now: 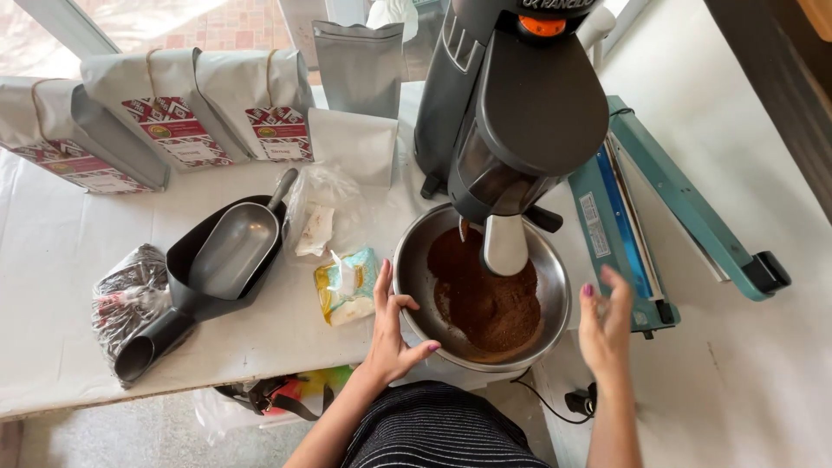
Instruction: Grinding coffee beans into a metal bowl and preparing the station for packaging.
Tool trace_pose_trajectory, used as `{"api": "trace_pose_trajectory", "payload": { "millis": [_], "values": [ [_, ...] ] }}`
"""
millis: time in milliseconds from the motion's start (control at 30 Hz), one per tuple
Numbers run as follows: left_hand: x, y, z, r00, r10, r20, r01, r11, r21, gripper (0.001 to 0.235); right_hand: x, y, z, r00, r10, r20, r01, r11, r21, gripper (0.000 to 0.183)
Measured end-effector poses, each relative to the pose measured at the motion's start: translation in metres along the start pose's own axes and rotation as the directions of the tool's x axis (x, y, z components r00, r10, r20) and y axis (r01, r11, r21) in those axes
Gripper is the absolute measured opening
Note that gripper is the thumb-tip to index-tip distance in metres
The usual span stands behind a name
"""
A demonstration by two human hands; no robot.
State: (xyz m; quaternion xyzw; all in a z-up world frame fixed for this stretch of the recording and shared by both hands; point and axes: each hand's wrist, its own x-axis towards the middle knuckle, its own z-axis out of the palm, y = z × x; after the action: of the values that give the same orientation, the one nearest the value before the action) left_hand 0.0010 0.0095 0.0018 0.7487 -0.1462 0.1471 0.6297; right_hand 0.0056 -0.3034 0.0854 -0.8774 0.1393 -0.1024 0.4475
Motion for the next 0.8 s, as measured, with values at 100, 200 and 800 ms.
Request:
{"api": "trace_pose_trajectory", "payload": {
  "millis": [100,200,800],
  "values": [
    [0.0,0.001,0.005,1.0,0.011,-0.008,-0.011,1.0,0.017,0.073,-0.008,0.037,0.013,0.996,0.077,0.046,-0.082,0.991,0.102,0.079],
    [-0.001,0.005,0.009,1.0,0.01,-0.002,-0.01,0.999,0.039,0.074,-0.012,0.038,0.018,0.99,0.124,0.064,-0.133,0.98,0.149,0.071],
    [-0.026,0.042,0.036,0.953,0.126,-0.277,-0.046,0.959,0.278,0.059,-0.029,0.026,0.027,0.986,-0.036,0.165,-0.009,0.966,0.259,0.051]
  ]
}}
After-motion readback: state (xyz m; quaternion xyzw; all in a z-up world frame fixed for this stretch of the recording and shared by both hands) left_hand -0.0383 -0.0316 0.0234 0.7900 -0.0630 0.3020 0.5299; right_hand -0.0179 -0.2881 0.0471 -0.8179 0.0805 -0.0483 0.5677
